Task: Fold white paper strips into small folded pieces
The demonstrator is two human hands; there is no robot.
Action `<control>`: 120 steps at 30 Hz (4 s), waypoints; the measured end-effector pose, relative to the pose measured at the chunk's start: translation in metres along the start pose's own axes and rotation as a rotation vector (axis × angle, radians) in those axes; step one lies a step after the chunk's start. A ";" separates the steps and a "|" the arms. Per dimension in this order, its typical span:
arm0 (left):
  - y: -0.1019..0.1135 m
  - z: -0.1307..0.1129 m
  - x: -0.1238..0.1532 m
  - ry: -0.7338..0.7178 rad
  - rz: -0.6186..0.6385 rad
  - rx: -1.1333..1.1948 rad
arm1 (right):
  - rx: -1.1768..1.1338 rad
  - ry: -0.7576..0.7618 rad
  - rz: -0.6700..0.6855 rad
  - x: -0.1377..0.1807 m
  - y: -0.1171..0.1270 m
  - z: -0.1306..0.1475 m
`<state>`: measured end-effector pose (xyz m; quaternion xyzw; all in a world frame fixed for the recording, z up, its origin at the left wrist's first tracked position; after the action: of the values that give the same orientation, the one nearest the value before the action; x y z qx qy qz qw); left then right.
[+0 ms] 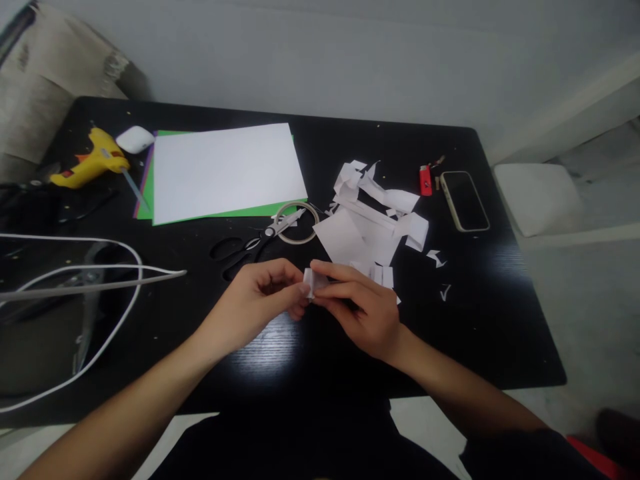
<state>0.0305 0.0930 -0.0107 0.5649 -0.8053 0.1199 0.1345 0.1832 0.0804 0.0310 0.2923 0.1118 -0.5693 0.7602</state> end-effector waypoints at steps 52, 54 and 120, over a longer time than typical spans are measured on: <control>0.000 -0.037 0.025 -0.447 -0.286 -0.494 | -0.338 -0.458 -0.038 0.002 -0.001 -0.031; 0.000 -0.039 0.026 -0.464 -0.300 -0.509 | -0.338 -0.449 -0.037 0.002 -0.001 -0.030; -0.002 -0.047 0.034 -0.628 -0.401 -0.608 | -0.276 -0.443 -0.052 0.002 0.001 -0.029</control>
<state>0.0256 0.0788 0.0453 0.6530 -0.6807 -0.3258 0.0642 0.1892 0.0952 0.0070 0.0513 0.0266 -0.6180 0.7841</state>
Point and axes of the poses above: each hand's wrist, its own x-axis away from the middle knuckle, its own y-axis out of the back of the hand, z = x × y, the point moved 9 cm from there along -x, towards the middle knuckle, and after that the axes turned 2 degrees about -x, right-handed, at the moved point
